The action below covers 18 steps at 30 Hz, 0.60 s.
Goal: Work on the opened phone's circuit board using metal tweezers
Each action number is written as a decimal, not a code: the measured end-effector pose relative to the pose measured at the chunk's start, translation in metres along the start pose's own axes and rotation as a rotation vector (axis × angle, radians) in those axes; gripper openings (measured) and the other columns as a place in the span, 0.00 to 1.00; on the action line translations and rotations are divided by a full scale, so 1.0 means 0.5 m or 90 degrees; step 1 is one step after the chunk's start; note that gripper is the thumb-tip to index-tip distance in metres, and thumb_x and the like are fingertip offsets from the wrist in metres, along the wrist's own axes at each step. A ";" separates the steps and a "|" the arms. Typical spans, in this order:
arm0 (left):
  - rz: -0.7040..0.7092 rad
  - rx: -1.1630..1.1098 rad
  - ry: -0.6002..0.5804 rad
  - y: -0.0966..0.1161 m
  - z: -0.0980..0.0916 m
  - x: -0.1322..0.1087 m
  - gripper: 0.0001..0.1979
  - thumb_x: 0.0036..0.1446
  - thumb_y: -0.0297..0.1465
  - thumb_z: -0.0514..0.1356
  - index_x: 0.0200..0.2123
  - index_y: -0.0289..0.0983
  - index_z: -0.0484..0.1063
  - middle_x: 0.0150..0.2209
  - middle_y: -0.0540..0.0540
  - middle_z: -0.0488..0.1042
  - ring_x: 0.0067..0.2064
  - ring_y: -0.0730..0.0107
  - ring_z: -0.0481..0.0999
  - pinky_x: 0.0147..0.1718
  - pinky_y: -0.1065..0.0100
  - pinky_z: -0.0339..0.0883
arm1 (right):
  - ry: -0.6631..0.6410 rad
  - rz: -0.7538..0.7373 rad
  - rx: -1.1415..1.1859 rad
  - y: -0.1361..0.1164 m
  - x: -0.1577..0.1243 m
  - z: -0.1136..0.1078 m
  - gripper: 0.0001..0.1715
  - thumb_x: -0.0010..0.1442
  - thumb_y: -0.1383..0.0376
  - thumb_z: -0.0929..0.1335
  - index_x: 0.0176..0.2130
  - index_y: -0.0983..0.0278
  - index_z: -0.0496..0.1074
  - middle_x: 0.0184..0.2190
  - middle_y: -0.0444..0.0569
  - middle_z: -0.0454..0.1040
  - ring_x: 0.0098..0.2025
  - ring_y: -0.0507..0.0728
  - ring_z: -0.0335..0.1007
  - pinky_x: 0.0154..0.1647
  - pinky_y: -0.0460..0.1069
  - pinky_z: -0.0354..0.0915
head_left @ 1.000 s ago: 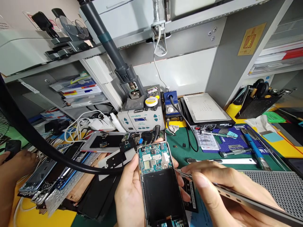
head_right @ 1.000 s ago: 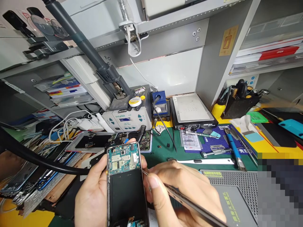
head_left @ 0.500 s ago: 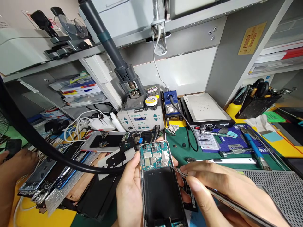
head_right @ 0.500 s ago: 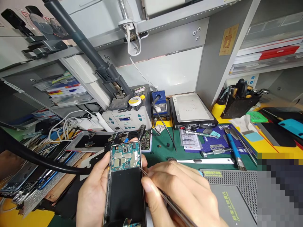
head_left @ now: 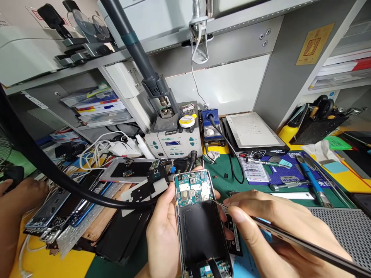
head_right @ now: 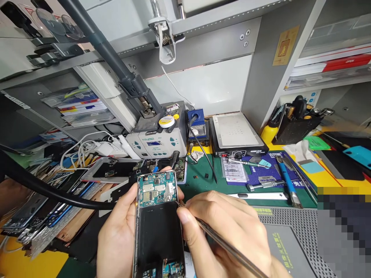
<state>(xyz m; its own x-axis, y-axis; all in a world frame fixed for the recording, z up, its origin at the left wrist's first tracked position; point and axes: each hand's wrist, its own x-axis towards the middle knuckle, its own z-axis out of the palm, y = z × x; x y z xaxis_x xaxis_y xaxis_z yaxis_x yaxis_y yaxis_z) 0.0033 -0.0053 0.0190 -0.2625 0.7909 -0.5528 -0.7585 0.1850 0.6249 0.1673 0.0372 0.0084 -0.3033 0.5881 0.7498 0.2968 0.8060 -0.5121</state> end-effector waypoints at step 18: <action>0.058 -0.004 0.053 0.002 -0.012 0.007 0.18 0.59 0.40 0.66 0.48 0.35 0.84 0.41 0.39 0.86 0.49 0.43 0.84 0.52 0.51 0.78 | 0.019 0.016 -0.055 -0.016 -0.020 0.013 0.04 0.68 0.68 0.71 0.42 0.60 0.78 0.37 0.45 0.85 0.32 0.57 0.84 0.41 0.42 0.79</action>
<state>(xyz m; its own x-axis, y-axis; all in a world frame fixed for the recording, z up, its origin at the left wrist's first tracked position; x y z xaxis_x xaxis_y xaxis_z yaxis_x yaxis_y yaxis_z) -0.0023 -0.0058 0.0143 -0.3788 0.7527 -0.5385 -0.7333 0.1109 0.6708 0.1623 0.0254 0.0022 -0.2683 0.6042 0.7503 0.3808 0.7819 -0.4936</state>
